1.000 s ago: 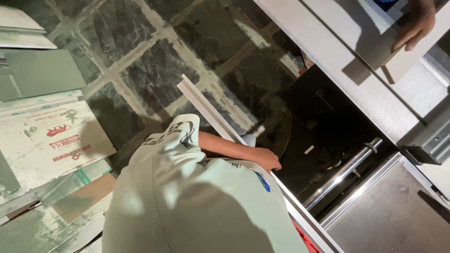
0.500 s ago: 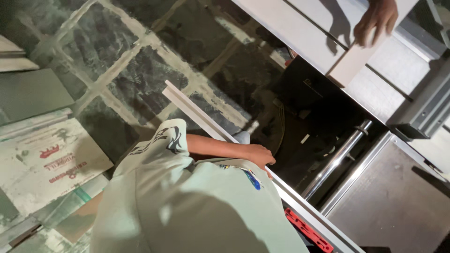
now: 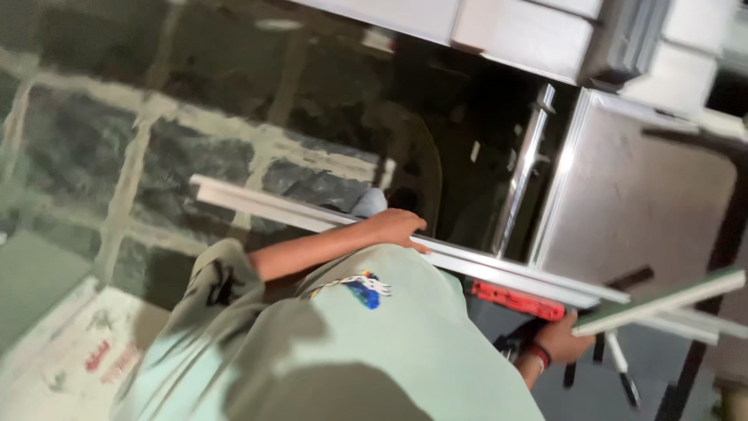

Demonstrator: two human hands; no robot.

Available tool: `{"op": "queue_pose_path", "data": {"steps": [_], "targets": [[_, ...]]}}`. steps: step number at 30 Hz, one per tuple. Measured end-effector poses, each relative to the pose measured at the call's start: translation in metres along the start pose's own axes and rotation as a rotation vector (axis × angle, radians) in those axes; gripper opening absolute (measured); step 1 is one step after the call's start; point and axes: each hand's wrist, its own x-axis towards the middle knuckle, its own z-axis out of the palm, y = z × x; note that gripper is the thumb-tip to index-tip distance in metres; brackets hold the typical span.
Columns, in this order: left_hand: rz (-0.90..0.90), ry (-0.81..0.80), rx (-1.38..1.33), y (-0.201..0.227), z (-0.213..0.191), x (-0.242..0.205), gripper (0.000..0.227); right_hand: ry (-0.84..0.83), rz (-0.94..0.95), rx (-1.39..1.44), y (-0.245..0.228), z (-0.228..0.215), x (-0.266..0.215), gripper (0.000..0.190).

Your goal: The person positions a long metal profile on a table saw, aligns it against the fence, and pushes it through the blade to cut it. The person repeats this process for multiple metal profiles.

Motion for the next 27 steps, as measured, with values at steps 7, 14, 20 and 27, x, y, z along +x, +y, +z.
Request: {"op": "queue_pose_path", "data": {"steps": [7, 14, 20, 27], "targets": [[0.003, -0.009, 0.005, -0.003, 0.001, 0.004, 0.074, 0.004, 0.071, -0.026, 0.012, 0.005, 0.003, 0.046], [-0.044, -0.036, -0.007, 0.000, -0.003, 0.004, 0.079, 0.010, 0.067, 0.013, -0.004, -0.003, -0.005, 0.039], [-0.019, -0.022, 0.009, -0.003, -0.001, 0.007, 0.080, 0.007, 0.127, -0.044, -0.011, -0.005, -0.006, 0.038], [-0.059, -0.081, 0.009, 0.002, -0.007, 0.006, 0.080, 0.042, 0.062, -0.015, -0.011, -0.005, -0.010, 0.038]]}}
